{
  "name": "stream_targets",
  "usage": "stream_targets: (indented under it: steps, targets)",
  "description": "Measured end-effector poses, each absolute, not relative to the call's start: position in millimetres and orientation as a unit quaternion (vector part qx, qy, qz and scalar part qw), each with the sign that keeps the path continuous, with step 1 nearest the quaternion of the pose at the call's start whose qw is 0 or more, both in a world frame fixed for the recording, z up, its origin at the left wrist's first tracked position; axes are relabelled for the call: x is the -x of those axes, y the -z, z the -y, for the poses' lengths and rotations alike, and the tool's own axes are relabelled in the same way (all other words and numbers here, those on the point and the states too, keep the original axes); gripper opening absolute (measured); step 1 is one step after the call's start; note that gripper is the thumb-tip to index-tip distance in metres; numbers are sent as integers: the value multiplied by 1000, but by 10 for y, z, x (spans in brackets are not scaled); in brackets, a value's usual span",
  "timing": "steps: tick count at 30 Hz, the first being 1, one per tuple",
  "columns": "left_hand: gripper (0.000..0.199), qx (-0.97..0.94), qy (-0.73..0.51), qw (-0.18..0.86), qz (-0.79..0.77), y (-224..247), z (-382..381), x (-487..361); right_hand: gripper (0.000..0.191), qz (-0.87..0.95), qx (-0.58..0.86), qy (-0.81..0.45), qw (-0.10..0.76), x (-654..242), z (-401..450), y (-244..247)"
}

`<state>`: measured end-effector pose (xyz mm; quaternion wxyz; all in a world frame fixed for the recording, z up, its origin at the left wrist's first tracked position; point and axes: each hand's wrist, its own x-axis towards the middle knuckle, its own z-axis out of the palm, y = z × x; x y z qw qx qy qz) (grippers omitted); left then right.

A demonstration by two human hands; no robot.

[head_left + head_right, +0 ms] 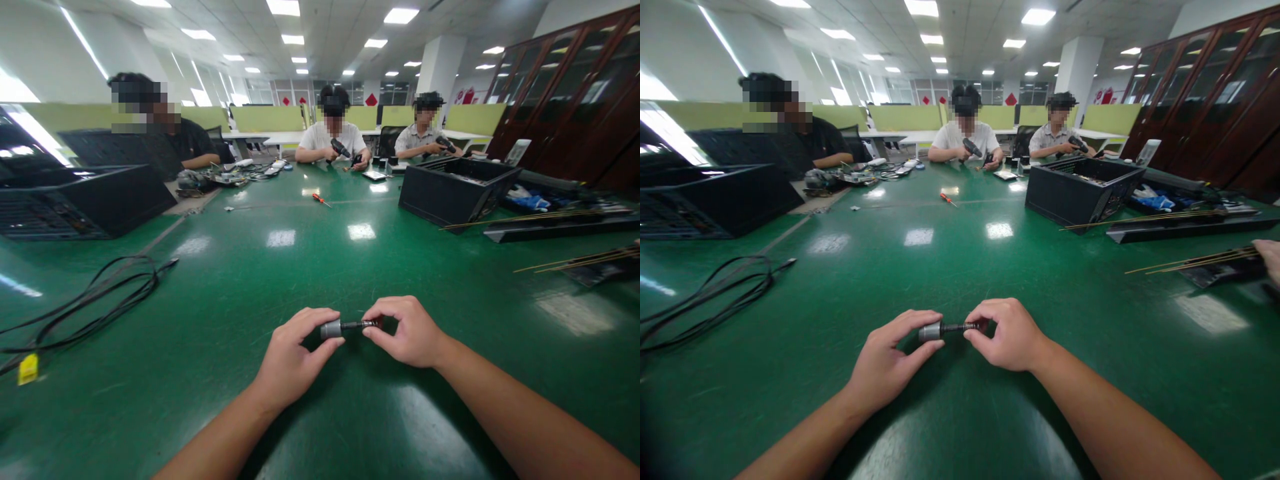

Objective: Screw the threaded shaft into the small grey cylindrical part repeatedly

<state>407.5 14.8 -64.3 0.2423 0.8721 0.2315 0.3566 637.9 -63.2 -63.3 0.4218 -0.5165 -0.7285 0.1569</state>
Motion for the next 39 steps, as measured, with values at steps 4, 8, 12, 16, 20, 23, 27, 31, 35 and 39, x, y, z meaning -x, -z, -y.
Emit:
stream_targets:
  steps: [4,8,12,16,20,23,27,31,35,39]
  targets:
    - [30,-872,-358,242,-230,627,-147,-4068,6,728,516,-155,424,-6380,628,635]
    - [29,-873,-357,241,-227,613,-143,-4067,6,731,511,-155,424,-6386,632,631]
    - [28,-873,-357,241,-228,608,-146,-4069,6,734,509,-156,421,-6396,635,627]
    - [29,-872,-361,239,-229,605,-144,-4067,6,736,507,-156,422,-6405,628,627]
    - [29,-871,-361,240,-230,607,-141,-4067,6,737,504,-159,422,-6412,627,617]
    - [30,-870,-364,241,-228,613,-145,-4064,6,736,505,-160,422,-6415,630,612]
    - [29,-870,-364,244,-224,615,-153,-4061,5,737,505,-156,421,-6421,631,609]
    - [28,-869,-364,248,-224,604,-152,-4066,6,740,503,-156,419,-6433,630,604]
    - [27,-869,-365,246,-226,592,-146,-4067,6,740,502,-155,419,-6446,627,605]
    - [27,-870,-362,247,-228,595,-148,-4067,5,742,504,-154,415,-6456,622,612]
